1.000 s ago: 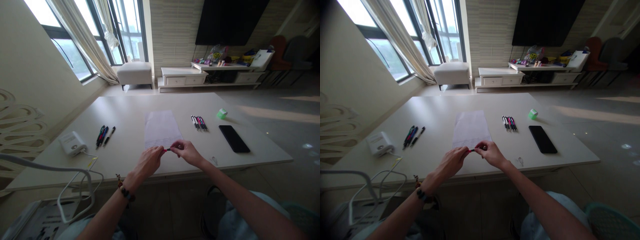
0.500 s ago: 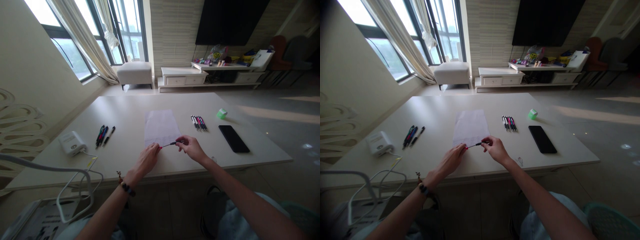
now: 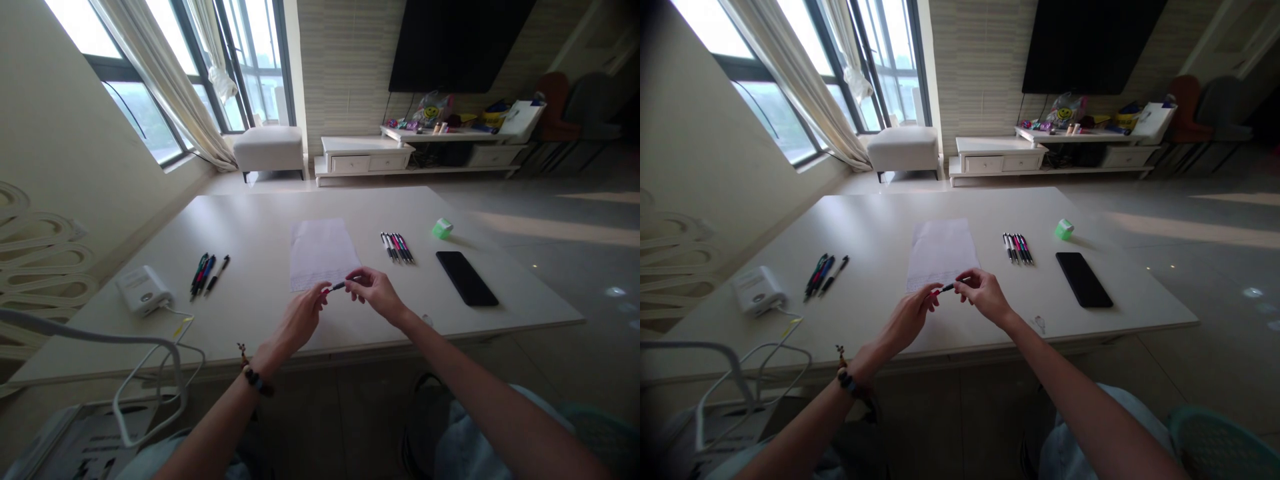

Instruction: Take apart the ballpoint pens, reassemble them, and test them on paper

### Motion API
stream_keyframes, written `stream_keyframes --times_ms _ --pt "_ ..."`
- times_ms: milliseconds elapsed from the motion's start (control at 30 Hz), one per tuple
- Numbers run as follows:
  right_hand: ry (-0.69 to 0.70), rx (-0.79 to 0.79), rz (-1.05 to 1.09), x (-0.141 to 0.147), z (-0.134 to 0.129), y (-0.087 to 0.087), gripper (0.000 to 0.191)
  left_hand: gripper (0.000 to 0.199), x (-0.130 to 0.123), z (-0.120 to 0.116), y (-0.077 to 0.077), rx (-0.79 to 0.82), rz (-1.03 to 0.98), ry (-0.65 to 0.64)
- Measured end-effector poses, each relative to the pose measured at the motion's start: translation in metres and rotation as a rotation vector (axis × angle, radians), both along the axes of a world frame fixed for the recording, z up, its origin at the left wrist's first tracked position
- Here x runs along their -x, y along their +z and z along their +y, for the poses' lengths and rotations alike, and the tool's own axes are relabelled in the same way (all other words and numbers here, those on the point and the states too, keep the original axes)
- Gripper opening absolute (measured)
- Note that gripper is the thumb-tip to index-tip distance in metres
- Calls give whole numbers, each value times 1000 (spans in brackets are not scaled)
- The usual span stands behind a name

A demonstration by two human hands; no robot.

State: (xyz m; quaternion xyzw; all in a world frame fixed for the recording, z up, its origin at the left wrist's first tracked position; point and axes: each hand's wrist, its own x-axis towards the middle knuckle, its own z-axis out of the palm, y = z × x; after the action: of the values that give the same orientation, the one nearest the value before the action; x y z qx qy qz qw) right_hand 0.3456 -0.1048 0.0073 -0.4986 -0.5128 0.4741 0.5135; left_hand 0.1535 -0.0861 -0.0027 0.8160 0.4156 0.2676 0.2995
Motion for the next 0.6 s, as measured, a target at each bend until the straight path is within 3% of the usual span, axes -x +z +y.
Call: stream_keyframes --times_ms 133,233,367,600 --pt "16 -63 95 2 -6 18 26 34 -11 -15 0 395 -415 -24" --pt "27 -111 62 5 -10 24 26 40 -20 -24 0 573 -567 16" --pt "-2 -141 57 7 -10 25 26 39 -25 -29 3 650 -578 47" --pt "-128 -111 232 -5 3 28 26 35 -25 -31 0 620 -574 64"
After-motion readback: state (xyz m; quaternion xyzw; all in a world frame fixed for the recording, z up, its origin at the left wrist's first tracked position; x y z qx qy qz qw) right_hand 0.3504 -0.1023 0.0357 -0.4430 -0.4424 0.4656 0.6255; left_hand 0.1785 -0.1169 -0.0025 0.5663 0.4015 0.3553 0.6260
